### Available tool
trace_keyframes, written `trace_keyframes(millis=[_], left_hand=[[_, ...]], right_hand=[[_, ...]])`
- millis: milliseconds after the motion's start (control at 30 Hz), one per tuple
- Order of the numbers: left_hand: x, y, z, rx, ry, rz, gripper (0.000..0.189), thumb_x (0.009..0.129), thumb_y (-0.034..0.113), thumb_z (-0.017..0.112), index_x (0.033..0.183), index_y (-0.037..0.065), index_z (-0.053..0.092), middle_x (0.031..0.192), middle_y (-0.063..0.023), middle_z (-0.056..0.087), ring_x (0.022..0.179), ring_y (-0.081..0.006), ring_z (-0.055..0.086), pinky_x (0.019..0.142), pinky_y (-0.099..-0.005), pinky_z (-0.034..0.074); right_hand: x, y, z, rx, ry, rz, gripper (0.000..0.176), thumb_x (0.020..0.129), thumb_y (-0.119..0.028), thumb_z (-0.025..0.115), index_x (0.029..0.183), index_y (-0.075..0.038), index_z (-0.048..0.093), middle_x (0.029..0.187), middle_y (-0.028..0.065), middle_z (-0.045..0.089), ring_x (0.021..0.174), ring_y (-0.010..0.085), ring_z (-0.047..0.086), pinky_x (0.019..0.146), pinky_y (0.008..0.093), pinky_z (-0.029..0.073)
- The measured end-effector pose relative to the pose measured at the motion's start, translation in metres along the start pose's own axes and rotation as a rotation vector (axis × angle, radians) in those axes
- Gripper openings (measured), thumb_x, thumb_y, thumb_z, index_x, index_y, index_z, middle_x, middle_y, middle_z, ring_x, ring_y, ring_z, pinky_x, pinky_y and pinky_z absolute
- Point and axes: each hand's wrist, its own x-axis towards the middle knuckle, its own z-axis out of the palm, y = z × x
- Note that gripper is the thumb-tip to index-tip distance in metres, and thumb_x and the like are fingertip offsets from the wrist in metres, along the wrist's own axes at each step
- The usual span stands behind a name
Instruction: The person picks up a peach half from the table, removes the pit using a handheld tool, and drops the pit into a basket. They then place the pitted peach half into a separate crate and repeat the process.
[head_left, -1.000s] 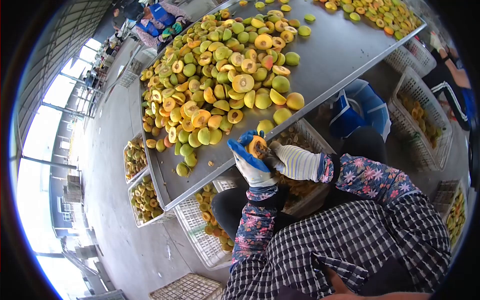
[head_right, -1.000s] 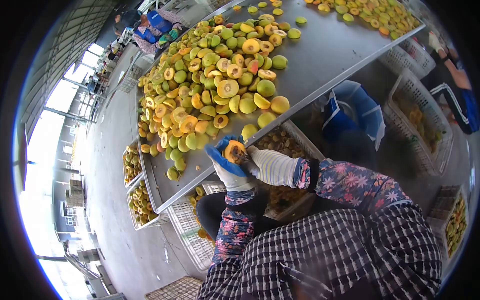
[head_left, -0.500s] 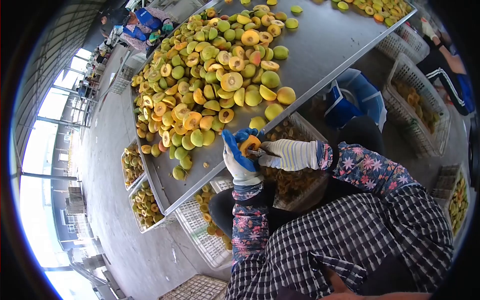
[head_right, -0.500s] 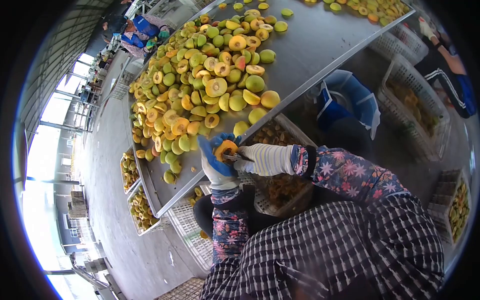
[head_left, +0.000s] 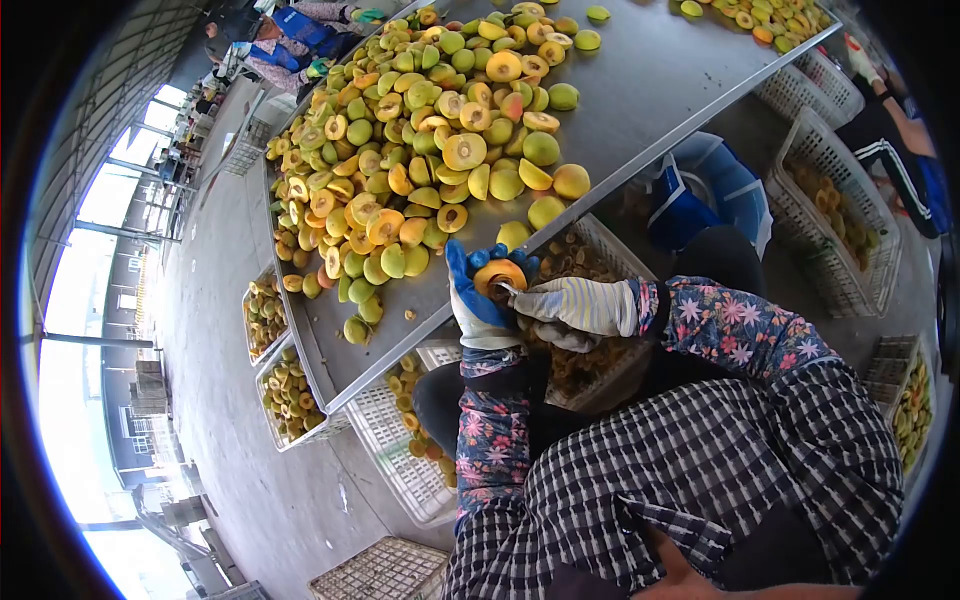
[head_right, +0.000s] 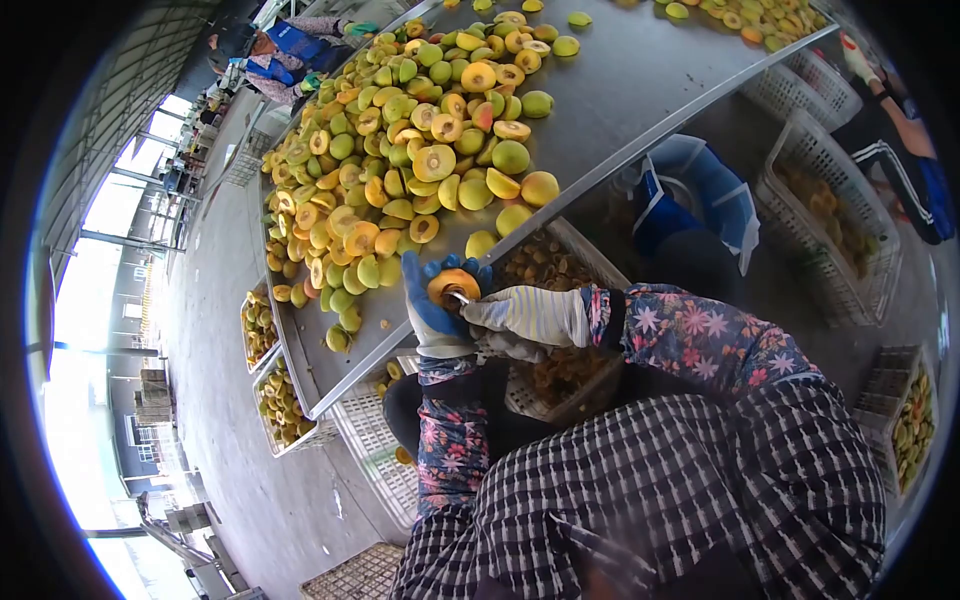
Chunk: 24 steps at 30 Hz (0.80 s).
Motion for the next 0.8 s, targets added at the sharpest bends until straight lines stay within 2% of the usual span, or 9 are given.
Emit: trace_keyframes(millis=[167,333,433,467,533,567,600,700,800], left_hand=[[-0.008,0.006,0.006,0.004,-0.024,-0.007,0.041,0.089,0.05,0.063,0.075,0.013,0.055,0.081,-0.0078,0.061,0.081,-0.0292,0.063,0.075,-0.0494,0.055],[-0.006,0.019,-0.026,0.59,-0.016,0.352,0.041,0.096,0.045,0.054,0.087,0.006,0.06,0.083,-0.012,0.065,0.076,-0.0259,0.064,0.075,-0.0447,0.056],[-0.023,0.064,-0.046,0.477,0.117,0.413,0.04,0.099,0.038,0.049,0.099,0.0,0.062,0.084,-0.0132,0.068,0.074,-0.025,0.066,0.071,-0.0376,0.056],[-0.038,0.083,-0.05,0.564,0.155,0.497,0.035,0.099,0.032,0.052,0.096,0.001,0.064,0.082,-0.0104,0.068,0.072,-0.0201,0.064,0.066,-0.0323,0.052],[-0.067,0.121,-0.059,0.743,0.258,0.66,0.024,0.097,0.021,0.057,0.089,0.001,0.069,0.078,-0.0046,0.067,0.066,-0.0103,0.061,0.056,-0.0217,0.045],[-0.071,0.149,-0.086,0.913,0.439,0.543,0.027,0.097,0.024,0.058,0.092,0.0,0.069,0.081,-0.0034,0.067,0.062,-0.0091,0.058,0.051,-0.0204,0.042],[-0.072,0.159,-0.106,1.031,0.495,0.638,0.03,0.097,0.025,0.059,0.098,-0.003,0.068,0.083,-0.0033,0.067,0.059,-0.0082,0.055,0.05,-0.0215,0.041],[-0.081,0.165,-0.076,1.508,0.66,0.557,0.028,0.093,0.021,0.062,0.109,-0.002,0.066,0.087,-0.0025,0.067,0.067,-0.0063,0.055,0.059,-0.022,0.045],[-0.038,0.141,-0.055,1.384,0.231,0.707,0.027,0.091,0.02,0.064,0.11,0.001,0.067,0.087,-0.0032,0.067,0.071,-0.0086,0.057,0.059,-0.0235,0.047]], right_hand=[[-0.004,-0.005,-0.004,0.066,-0.153,0.01,0.042,0.096,-0.052,0.051,0.084,-0.012,0.056,0.055,-0.0037,0.045,0.041,0.0084,0.04,0.038,0.0231,0.029],[-0.016,-0.012,0.0,-0.039,-0.188,-0.038,0.04,0.097,-0.049,0.051,0.087,-0.011,0.059,0.056,-0.0037,0.046,0.041,0.0079,0.041,0.038,0.0227,0.031],[-0.031,-0.018,-0.007,-0.264,-0.172,-0.011,0.04,0.098,-0.047,0.05,0.096,-0.009,0.061,0.056,-0.004,0.045,0.041,0.0052,0.041,0.038,0.0208,0.031],[-0.031,-0.025,-0.014,-0.483,-0.159,0.007,0.04,0.098,-0.044,0.051,0.108,-0.006,0.06,0.065,0.0045,0.058,0.05,0.0162,0.056,0.048,0.0281,0.045],[-0.018,-0.004,-0.041,-1.086,-0.089,-0.315,0.041,0.096,-0.04,0.053,0.116,-0.005,0.057,0.079,0.0127,0.063,0.067,0.0263,0.063,0.063,0.0348,0.049],[-0.013,0.004,-0.05,-1.381,-0.047,-0.481,0.043,0.095,-0.039,0.054,0.12,-0.004,0.056,0.085,0.0167,0.066,0.076,0.0314,0.066,0.07,0.0382,0.052],[-0.026,-0.012,-0.034,-1.389,-0.021,-0.127,0.045,0.092,-0.035,0.057,0.124,-0.004,0.052,0.102,0.0231,0.065,0.1,0.0388,0.062,0.089,0.0437,0.047],[-0.031,-0.002,-0.032,-1.43,0.168,0.046,0.045,0.091,-0.034,0.058,0.126,-0.006,0.051,0.099,0.0207,0.066,0.096,0.0366,0.064,0.085,0.0427,0.049],[-0.026,0.004,-0.038,-1.52,0.231,0.022,0.044,0.088,-0.03,0.061,0.124,-0.007,0.051,0.092,0.0191,0.067,0.09,0.0369,0.066,0.08,0.0441,0.051]])
